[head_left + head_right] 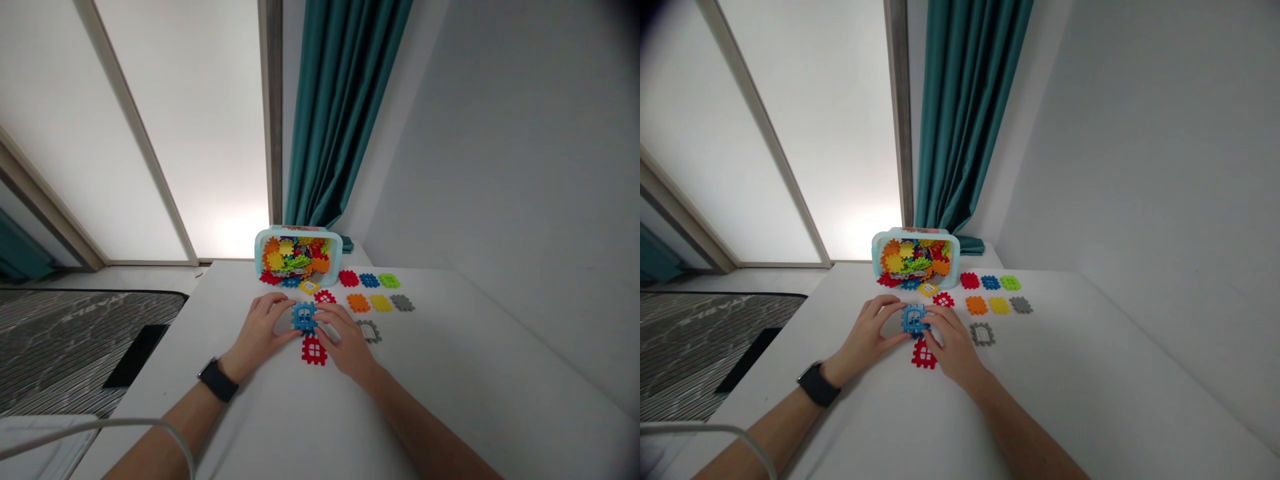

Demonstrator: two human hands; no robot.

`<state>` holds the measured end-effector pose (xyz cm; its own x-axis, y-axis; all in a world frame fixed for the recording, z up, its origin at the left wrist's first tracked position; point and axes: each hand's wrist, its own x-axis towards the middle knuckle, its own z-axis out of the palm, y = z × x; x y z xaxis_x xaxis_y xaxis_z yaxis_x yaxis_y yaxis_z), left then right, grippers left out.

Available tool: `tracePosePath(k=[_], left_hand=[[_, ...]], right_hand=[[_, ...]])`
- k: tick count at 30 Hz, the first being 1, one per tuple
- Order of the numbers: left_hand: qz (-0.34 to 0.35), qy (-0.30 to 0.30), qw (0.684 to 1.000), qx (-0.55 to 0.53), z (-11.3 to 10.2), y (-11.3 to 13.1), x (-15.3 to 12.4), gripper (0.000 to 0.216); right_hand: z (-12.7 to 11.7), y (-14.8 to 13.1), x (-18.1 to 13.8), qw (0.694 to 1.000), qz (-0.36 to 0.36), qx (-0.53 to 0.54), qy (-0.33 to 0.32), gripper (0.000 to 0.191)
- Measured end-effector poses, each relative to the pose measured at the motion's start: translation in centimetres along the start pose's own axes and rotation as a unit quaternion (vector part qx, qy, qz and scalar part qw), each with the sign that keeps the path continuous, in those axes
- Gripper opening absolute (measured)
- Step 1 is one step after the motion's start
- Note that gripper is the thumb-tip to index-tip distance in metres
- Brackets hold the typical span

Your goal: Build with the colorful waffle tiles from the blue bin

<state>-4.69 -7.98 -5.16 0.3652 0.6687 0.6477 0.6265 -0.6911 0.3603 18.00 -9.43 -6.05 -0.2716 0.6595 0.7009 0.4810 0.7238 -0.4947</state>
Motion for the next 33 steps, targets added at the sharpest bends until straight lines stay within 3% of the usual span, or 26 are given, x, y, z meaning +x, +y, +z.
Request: tracePosePath(k=[15,23,33], left_hand=[[-0.004,0.01,1.0,-0.015,0.05,0.17,0.0,0.044],[-0.018,-0.023,0.998,-0.047,-0.1,0.02,-0.11,0.044],[-0.014,-0.035,0.996,-0.087,0.36,0.14,-0.16,0.046]], right_hand=[[-0.05,0.02,-0.07,1.0,0.002,0.007,0.001,0.021],[-0.16,0.31,-0.37,0.998,0.008,0.006,-0.066,0.04],[-0.62,0.17,-0.12,0.998,-0.012,-0.003,-0.061,0.038]])
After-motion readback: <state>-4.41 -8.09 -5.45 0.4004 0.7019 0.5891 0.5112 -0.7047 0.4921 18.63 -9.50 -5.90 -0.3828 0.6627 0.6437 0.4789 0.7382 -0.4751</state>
